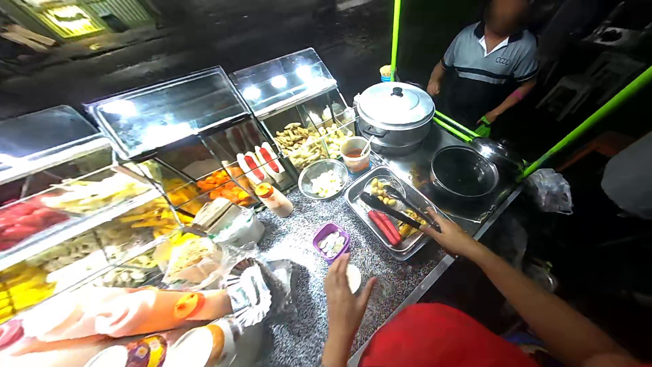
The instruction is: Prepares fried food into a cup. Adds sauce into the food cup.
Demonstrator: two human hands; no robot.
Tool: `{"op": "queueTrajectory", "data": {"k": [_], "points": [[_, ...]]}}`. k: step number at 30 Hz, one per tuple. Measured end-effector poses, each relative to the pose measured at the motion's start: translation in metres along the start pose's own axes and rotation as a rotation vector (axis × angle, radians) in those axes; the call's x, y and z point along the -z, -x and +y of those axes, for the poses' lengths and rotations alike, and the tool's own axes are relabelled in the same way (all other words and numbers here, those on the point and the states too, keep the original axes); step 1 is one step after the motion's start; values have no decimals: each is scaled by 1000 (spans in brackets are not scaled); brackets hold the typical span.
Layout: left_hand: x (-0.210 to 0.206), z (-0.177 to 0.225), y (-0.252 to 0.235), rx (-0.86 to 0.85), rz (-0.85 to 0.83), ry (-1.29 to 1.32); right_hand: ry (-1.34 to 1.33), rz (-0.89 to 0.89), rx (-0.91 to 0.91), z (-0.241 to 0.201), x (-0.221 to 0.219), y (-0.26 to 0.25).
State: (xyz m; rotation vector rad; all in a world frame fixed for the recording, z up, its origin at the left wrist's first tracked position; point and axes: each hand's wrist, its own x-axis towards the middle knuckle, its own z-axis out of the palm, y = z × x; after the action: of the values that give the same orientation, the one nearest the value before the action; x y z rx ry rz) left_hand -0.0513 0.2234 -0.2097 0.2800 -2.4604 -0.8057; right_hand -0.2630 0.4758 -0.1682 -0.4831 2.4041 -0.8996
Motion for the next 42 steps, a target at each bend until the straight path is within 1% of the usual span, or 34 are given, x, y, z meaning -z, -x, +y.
{"op": "queueTrajectory", "data": {"k": [1, 3, 4, 6, 9, 12, 14, 16, 18, 21, 25, 29, 33, 36, 38, 40, 42], "points": [[2, -12, 10, 80, 49, 29, 101, 28, -53, 3, 8, -4], [1, -32, 30, 256, 83, 100, 299, 40, -112, 4, 23, -10], [-3, -40, 40, 321, 84, 133, 362, 34, -122, 5, 28, -14], [-14, -52, 58, 399, 56, 182, 435, -22, -155, 6, 34, -24], [-32, -62, 72, 467, -3, 211, 432, -133, -171, 14, 33, -41], [-44, -65, 70, 510, -16, 213, 421, -179, -76, 30, 35, -52], [-49, -66, 67, 518, -5, 213, 420, -171, -3, 38, 38, -50], [-53, -67, 62, 528, -6, 220, 434, -122, 45, 42, 43, -45], [-53, -65, 56, 544, -23, 218, 479, -67, 36, 41, 46, -41], [-53, -60, 44, 542, -81, 199, 526, -17, -46, 31, 45, -42], [-51, -45, 12, 443, -123, 223, 547, -16, -116, 12, 37, -53], [-50, -28, -36, 366, -156, 199, 589, -52, -87, 0, 22, -71], [-52, -22, -78, 345, -232, 92, 616, -80, -37, -1, 25, -71], [-55, -19, -100, 351, -310, 29, 551, -90, -35, 8, 38, -62], [-60, -16, -113, 356, -351, -20, 455, -84, -31, 14, 49, -55], [-63, -10, -127, 369, -385, -68, 337, -47, 8, 18, 56, -48], [-67, -5, -139, 372, -400, -86, 240, -25, 83, 14, 58, -38]]}}
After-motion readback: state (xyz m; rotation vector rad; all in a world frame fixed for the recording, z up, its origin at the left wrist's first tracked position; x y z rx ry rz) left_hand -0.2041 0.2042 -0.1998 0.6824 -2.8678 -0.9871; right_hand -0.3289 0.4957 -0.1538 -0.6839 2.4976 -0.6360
